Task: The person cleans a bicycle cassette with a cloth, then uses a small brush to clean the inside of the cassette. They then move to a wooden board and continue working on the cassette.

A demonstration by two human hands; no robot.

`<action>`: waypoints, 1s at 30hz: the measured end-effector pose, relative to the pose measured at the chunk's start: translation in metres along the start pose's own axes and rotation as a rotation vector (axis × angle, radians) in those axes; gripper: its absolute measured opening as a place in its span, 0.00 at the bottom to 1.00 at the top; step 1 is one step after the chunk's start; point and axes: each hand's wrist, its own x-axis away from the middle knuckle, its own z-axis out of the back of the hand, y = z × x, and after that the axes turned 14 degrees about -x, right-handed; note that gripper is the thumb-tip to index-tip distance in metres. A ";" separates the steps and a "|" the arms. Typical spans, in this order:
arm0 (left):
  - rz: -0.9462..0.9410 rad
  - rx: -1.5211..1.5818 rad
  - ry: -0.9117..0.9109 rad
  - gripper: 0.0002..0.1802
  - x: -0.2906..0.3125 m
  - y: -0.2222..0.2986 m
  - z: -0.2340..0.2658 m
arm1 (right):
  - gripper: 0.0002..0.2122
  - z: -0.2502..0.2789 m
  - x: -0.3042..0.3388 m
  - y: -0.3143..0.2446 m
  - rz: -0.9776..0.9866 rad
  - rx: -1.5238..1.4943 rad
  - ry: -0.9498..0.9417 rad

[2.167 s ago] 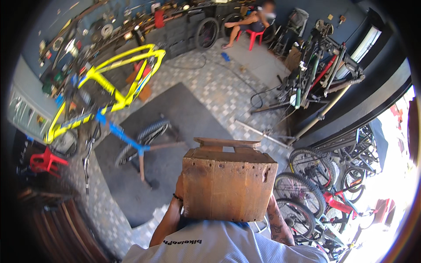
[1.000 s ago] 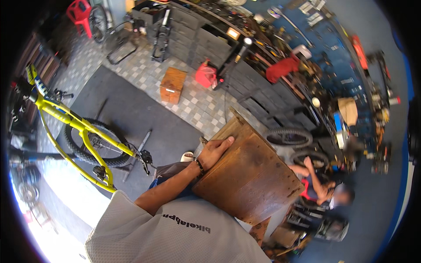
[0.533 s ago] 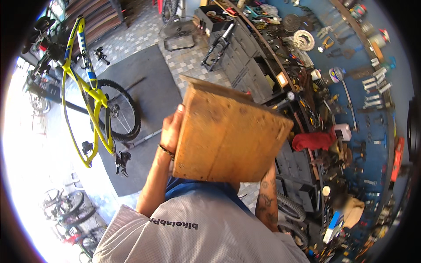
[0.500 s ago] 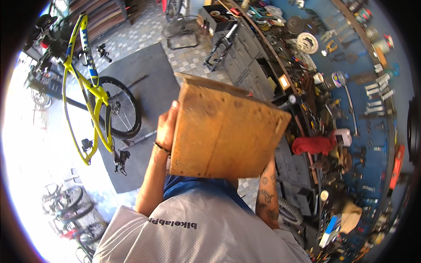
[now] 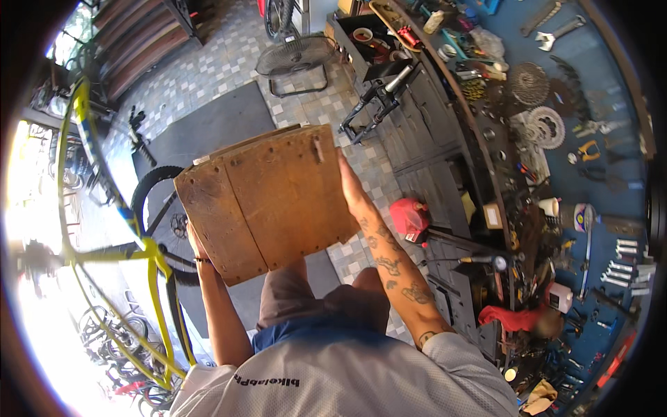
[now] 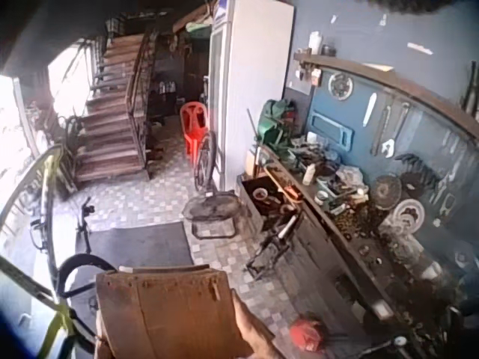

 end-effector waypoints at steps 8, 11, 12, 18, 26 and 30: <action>0.496 0.949 -0.332 0.26 -0.201 -0.202 -0.099 | 0.27 0.106 -0.245 0.093 -0.049 -0.001 0.128; 0.491 0.784 -0.328 0.28 -0.223 -0.278 -0.168 | 0.29 0.179 -0.296 0.122 -0.034 0.079 0.262; 0.504 0.673 -0.299 0.29 -0.228 -0.301 -0.188 | 0.29 0.202 -0.310 0.127 -0.053 0.040 0.256; 0.824 0.342 0.021 0.25 -0.213 -0.400 -0.278 | 0.34 0.316 -0.332 0.146 -0.220 0.108 0.379; 0.879 0.398 0.137 0.29 -0.243 -0.387 -0.312 | 0.38 0.347 -0.389 0.140 -0.304 0.106 0.326; 0.881 0.642 0.088 0.29 -0.264 -0.367 -0.313 | 0.39 0.344 -0.415 0.137 -0.275 0.259 0.310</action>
